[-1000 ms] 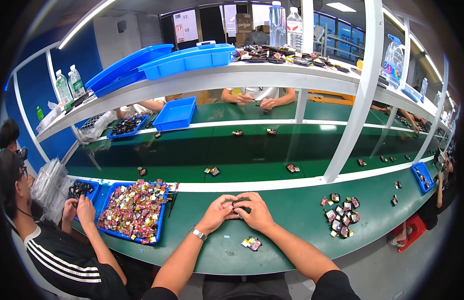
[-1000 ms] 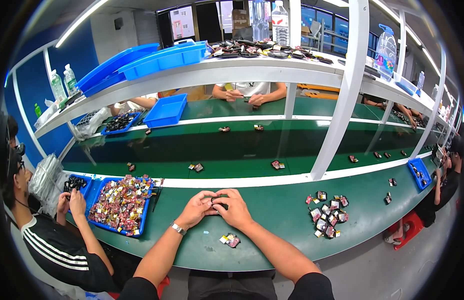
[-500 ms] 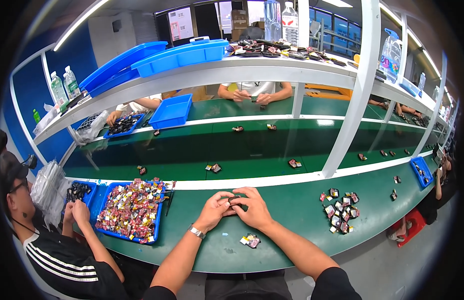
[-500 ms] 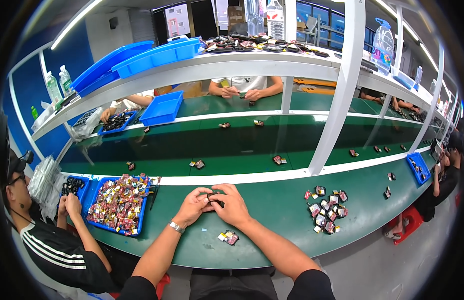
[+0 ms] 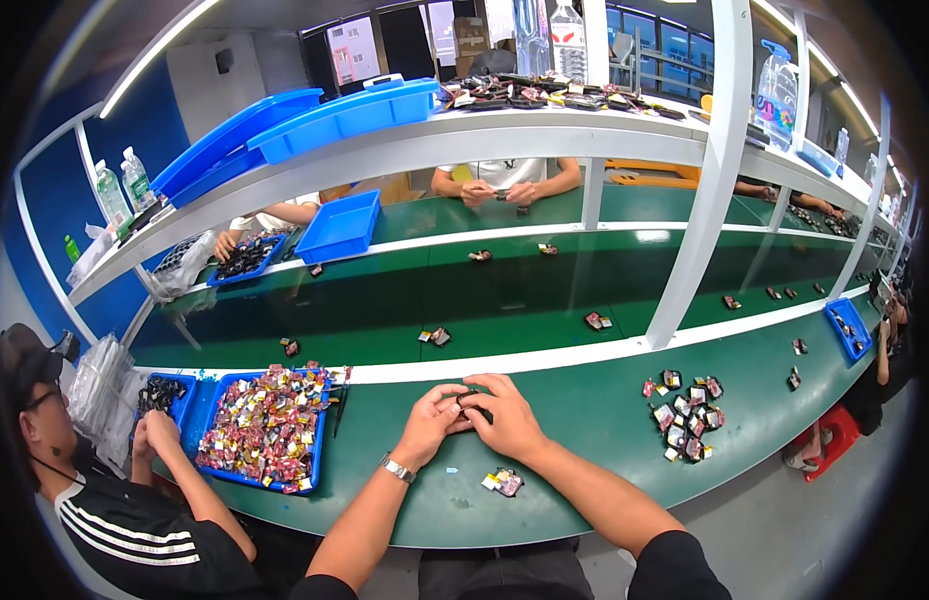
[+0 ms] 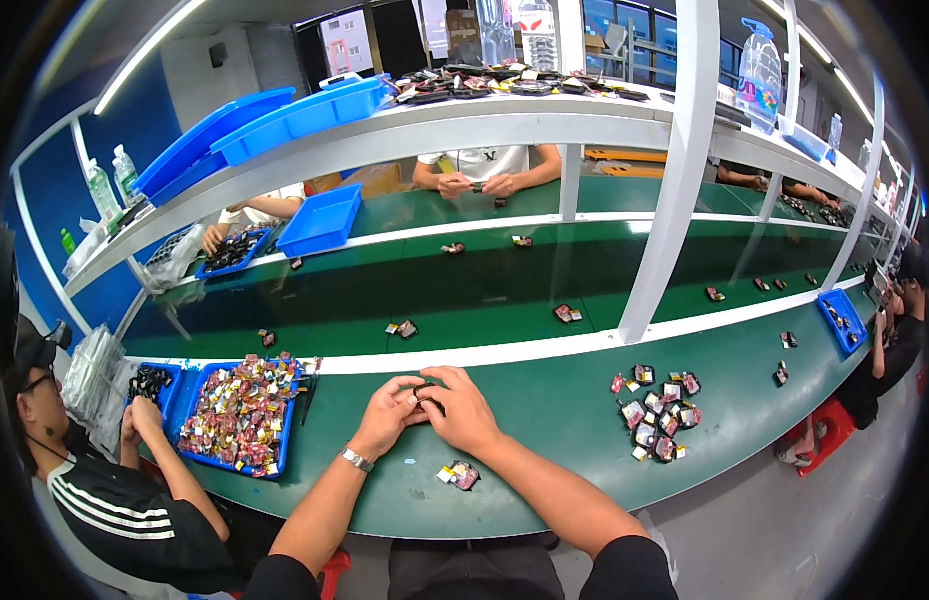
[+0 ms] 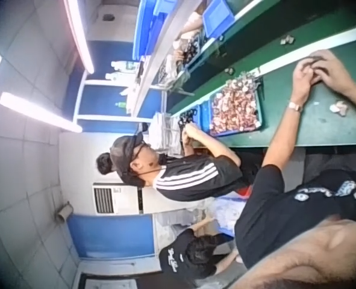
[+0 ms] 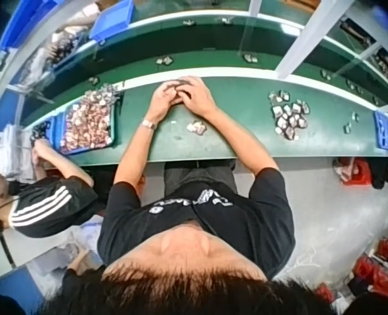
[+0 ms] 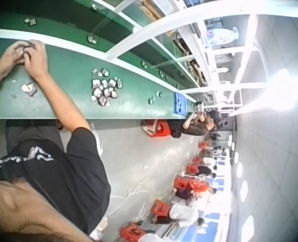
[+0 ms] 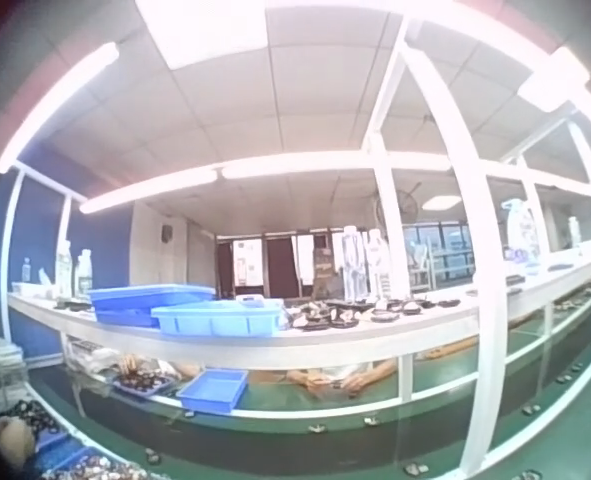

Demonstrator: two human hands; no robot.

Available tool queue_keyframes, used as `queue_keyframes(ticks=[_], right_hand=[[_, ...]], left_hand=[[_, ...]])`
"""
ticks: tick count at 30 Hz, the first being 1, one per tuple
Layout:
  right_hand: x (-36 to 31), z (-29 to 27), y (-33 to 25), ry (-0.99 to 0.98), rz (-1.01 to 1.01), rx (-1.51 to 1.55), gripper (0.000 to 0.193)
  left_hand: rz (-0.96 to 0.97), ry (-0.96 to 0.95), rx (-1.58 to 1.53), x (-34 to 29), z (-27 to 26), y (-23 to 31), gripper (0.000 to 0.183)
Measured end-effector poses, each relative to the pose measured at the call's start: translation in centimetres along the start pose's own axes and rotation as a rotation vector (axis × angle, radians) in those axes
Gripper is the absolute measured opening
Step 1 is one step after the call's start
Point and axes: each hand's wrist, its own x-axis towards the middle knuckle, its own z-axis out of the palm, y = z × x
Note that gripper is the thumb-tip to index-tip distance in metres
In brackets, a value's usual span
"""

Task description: Assembling small electronic or plastic components on a factory production line conveyor belt.

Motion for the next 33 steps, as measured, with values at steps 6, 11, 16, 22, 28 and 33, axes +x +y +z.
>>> queue_keyframes(ticks=[6, 11, 16, 22, 28, 33], right_hand=[[0.2, -0.3, 0.1, 0.061, -0.177, -0.11, 0.018], [0.2, -0.4, -0.1, 0.07, -0.164, -0.092, 0.018], [0.0, -0.1, 0.0, 0.084, -0.134, -0.121, 0.018], [-0.2, 0.0, -0.4, 0.086, -0.138, -0.143, 0.017], [-0.6, 0.5, -0.1, 0.097, -0.129, -0.19, 0.016], [-0.4, 0.6, -0.4, 0.146, -0.126, -0.209, 0.014]], left_hand=[[-0.018, -0.004, 0.011, 0.3, -0.5, 0.1, 0.028], [-0.034, 0.008, 0.042, 0.1, -0.5, 0.3, 0.028], [-0.035, 0.012, -0.007, 0.1, 0.1, 0.4, 0.028], [-0.006, 0.048, 0.057, 0.1, 0.4, 0.1, 0.026], [-0.001, 0.066, 0.106, 0.1, 0.6, 0.0, 0.025], [-0.01, 0.068, 0.099, 0.2, 0.3, 0.0, 0.024]])
